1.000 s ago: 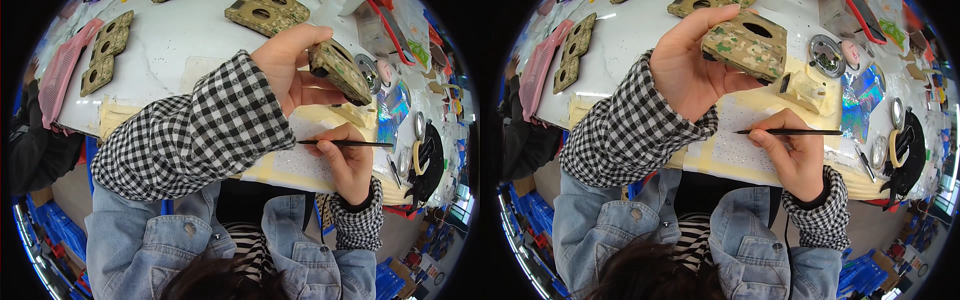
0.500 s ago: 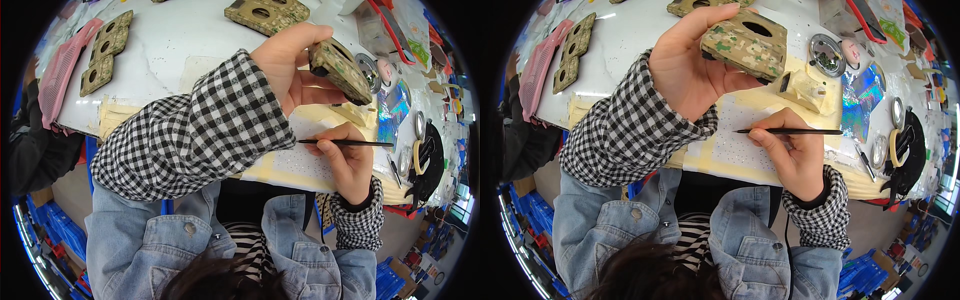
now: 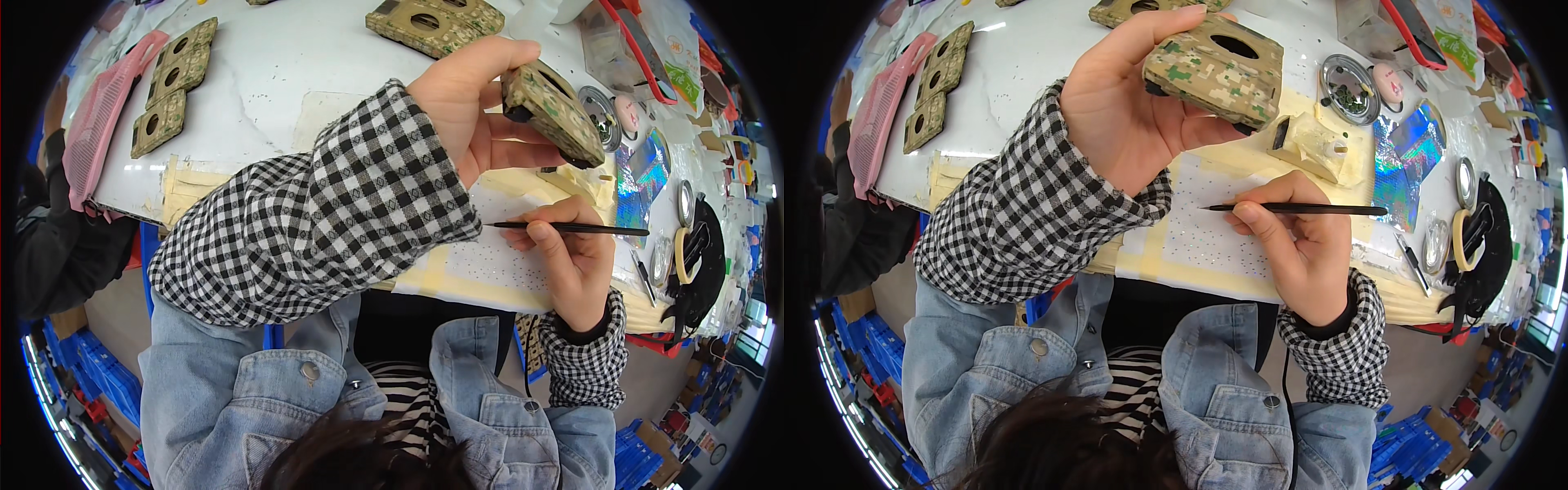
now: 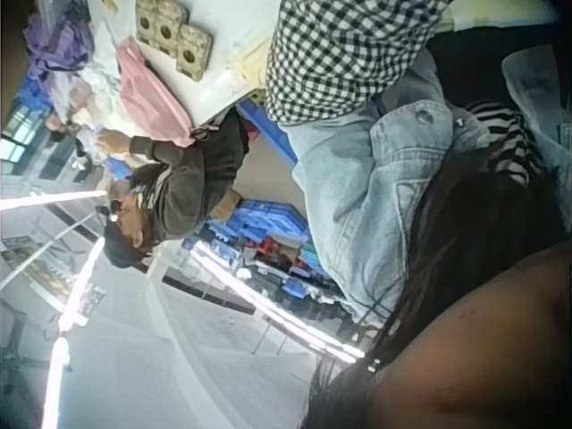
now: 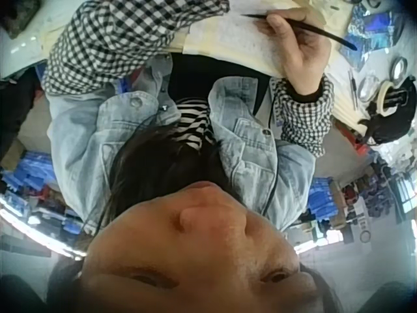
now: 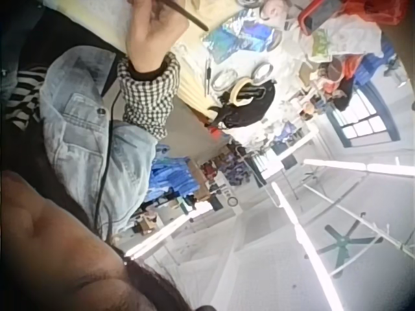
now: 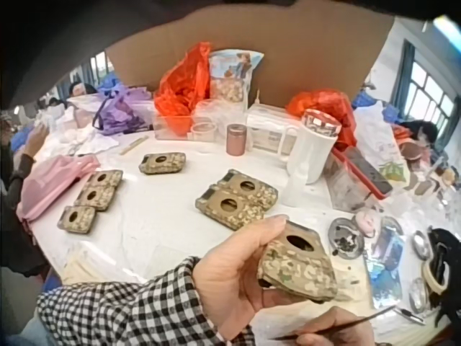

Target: Applying paint and detailing to plastic model tank hulls using a paintbrush at a workbench.

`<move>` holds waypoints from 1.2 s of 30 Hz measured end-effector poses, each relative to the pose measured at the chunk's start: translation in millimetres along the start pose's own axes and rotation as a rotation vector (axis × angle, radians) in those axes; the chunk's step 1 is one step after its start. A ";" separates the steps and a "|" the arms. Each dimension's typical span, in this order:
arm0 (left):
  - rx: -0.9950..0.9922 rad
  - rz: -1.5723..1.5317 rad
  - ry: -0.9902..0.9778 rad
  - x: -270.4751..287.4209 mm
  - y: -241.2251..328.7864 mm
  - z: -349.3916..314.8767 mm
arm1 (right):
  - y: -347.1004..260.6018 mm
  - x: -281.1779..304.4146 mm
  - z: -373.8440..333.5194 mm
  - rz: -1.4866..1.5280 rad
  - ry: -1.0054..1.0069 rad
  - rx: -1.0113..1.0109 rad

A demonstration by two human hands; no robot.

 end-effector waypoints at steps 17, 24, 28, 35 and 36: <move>0.119 0.012 0.081 -9.7 -1.3 -1.1 | -100.8 29.7 11.1 -0.105 0.212 0.434; 0.176 0.017 0.095 -9.6 -3.9 -3.1 | -91.3 28.3 26.4 0.008 0.069 0.468; 0.175 0.009 0.091 -9.3 -6.2 -3.0 | -90.7 27.7 26.8 0.019 0.005 0.504; 0.186 0.004 0.064 -5.9 -7.1 -2.8 | -90.2 26.7 27.6 0.031 0.008 0.499; 0.186 0.009 0.068 -6.5 -6.9 -2.9 | -90.3 26.7 27.8 0.027 0.007 0.499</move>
Point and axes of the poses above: each hand's wrist, its own z-axis towards the middle knuckle, its own x-axis out of the back of the hand, y = z × x, the point moved 4 cm from there along z, towards the middle knuckle, and after that the axes turned 9 degrees about -y, right-handed, at the moved point
